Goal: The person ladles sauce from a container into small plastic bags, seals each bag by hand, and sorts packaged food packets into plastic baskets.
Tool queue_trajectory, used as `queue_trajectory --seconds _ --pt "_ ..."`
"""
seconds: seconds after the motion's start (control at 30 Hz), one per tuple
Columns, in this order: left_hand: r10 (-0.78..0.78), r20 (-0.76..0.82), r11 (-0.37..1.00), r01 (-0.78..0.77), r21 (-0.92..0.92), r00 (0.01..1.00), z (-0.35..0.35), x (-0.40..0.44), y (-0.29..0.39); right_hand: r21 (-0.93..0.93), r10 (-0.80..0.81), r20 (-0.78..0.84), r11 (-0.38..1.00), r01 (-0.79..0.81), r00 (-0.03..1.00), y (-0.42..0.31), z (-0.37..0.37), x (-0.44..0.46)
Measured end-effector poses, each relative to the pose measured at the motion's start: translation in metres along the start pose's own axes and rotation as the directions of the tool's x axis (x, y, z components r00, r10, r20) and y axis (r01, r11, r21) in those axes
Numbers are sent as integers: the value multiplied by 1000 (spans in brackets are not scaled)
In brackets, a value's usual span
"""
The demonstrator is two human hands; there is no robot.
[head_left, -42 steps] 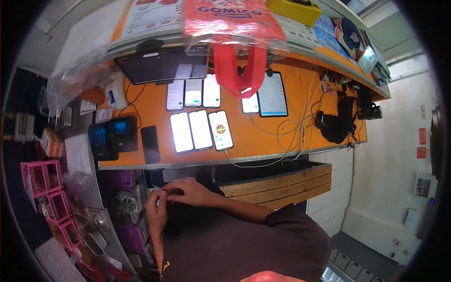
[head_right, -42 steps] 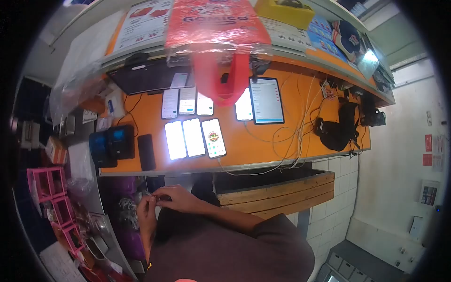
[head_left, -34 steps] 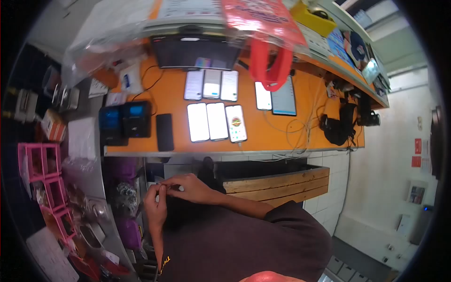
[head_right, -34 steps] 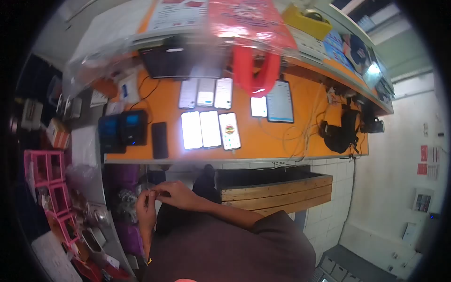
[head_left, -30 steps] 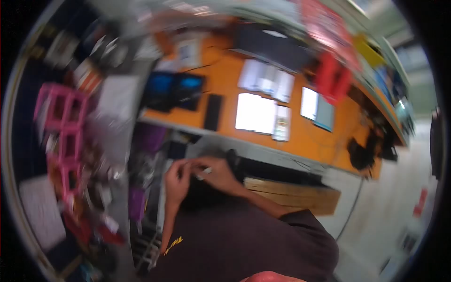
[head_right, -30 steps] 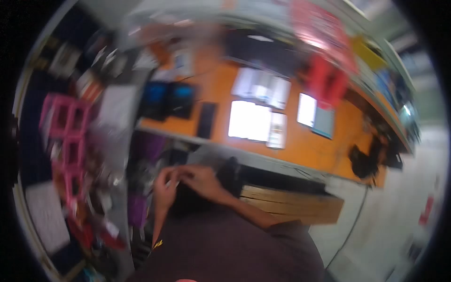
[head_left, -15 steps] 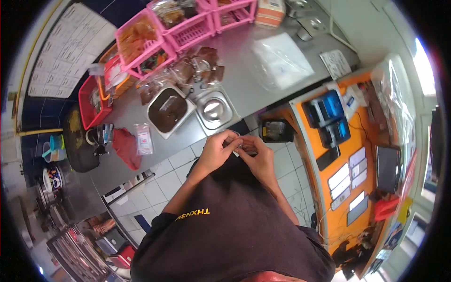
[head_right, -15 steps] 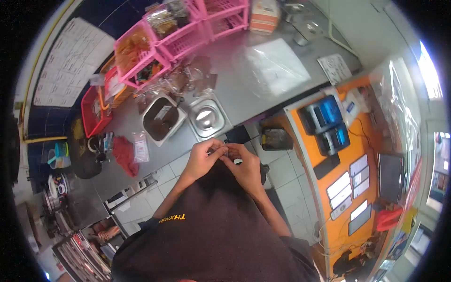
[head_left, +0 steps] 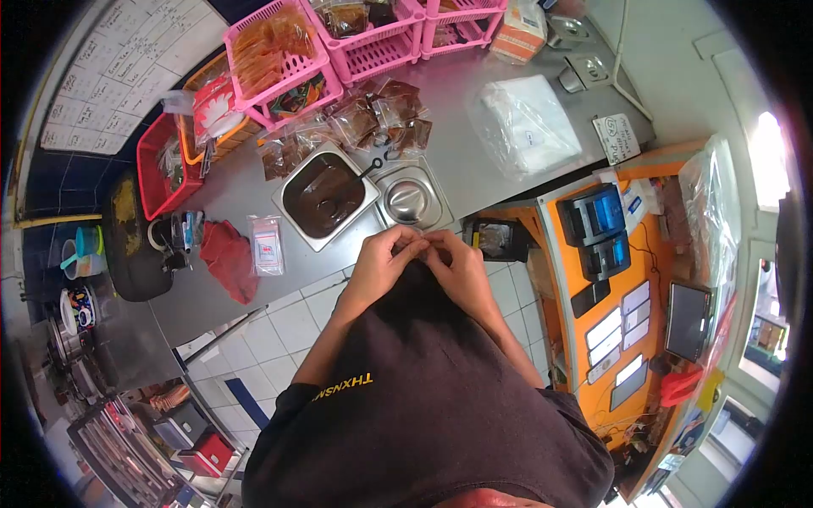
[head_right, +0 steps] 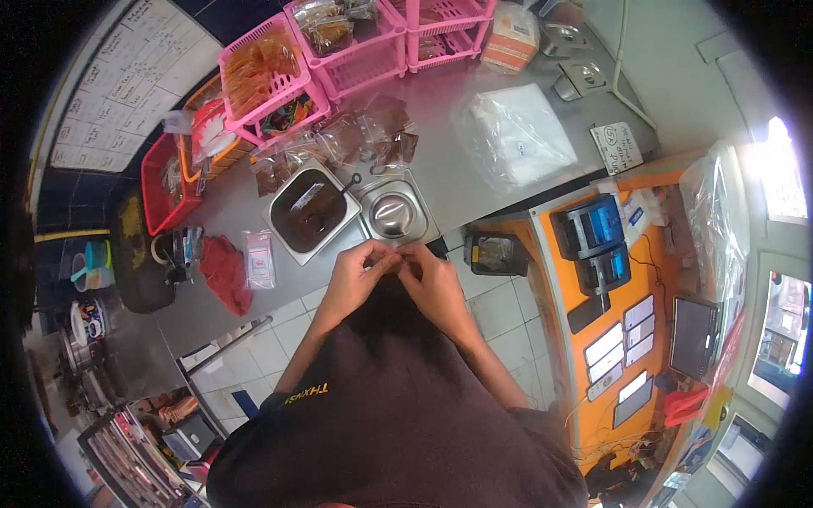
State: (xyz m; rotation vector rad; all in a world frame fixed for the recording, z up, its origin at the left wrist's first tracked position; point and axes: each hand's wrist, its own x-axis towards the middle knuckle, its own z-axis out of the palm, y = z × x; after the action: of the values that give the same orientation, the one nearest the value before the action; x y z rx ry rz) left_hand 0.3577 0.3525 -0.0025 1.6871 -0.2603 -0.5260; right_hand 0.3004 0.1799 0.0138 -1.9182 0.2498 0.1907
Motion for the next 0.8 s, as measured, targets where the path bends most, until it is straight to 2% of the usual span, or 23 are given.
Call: queue_trajectory --seconds 0.03,0.1,0.13,0.17,0.2,0.27,0.4,0.43,0.5,0.53,0.6,0.63,0.7,0.77,0.8 --pt "25 13 999 -25 38 1000 -1 1 1 0 -1 0 1000 1 1000 0 1 1" --pt "51 26 996 -53 77 998 -2 1 3 -171 -117 -54 979 107 992 1 3 2" --pt "72 28 980 -76 183 997 -1 0 4 -171 -120 -52 979 109 991 1 3 2" --pt "90 30 953 -95 287 995 1 -1 6 -221 -206 -82 958 184 975 1 4 1" --pt "87 20 953 -89 290 996 3 -2 6 -269 -294 -104 928 258 950 1 5 1" --pt "103 41 913 -111 393 994 7 -1 7 -327 -320 -74 903 280 945 8 3 3" --pt "-13 61 946 -8 325 998 10 -3 7 -440 -350 28 837 326 936 13 2 3" --pt "-12 47 946 -4 325 999 10 -6 7 -460 -359 80 814 354 930 14 2 2" --pt "16 3 969 -16 245 1000 10 -15 3 -497 -361 73 795 347 930 18 4 0" --pt "15 -5 969 -13 248 1000 9 -20 2 -535 -358 49 779 328 932 18 7 2" --pt "65 -60 919 -36 392 996 7 -32 -1 -533 -356 34 784 318 934 10 14 8" --pt "58 -58 921 -31 387 997 5 -38 -3 -538 -348 11 788 299 937 6 17 8" --pt "94 -201 921 -8 389 975 -5 -36 -7 -513 -352 12 801 308 936 -3 22 12" --pt "-42 -196 948 101 302 980 -26 -30 -7 -488 -344 21 816 310 939 -8 28 9" --pt "-64 -184 947 118 299 981 -36 -27 -6 -446 -446 52 790 421 893 -10 34 13"
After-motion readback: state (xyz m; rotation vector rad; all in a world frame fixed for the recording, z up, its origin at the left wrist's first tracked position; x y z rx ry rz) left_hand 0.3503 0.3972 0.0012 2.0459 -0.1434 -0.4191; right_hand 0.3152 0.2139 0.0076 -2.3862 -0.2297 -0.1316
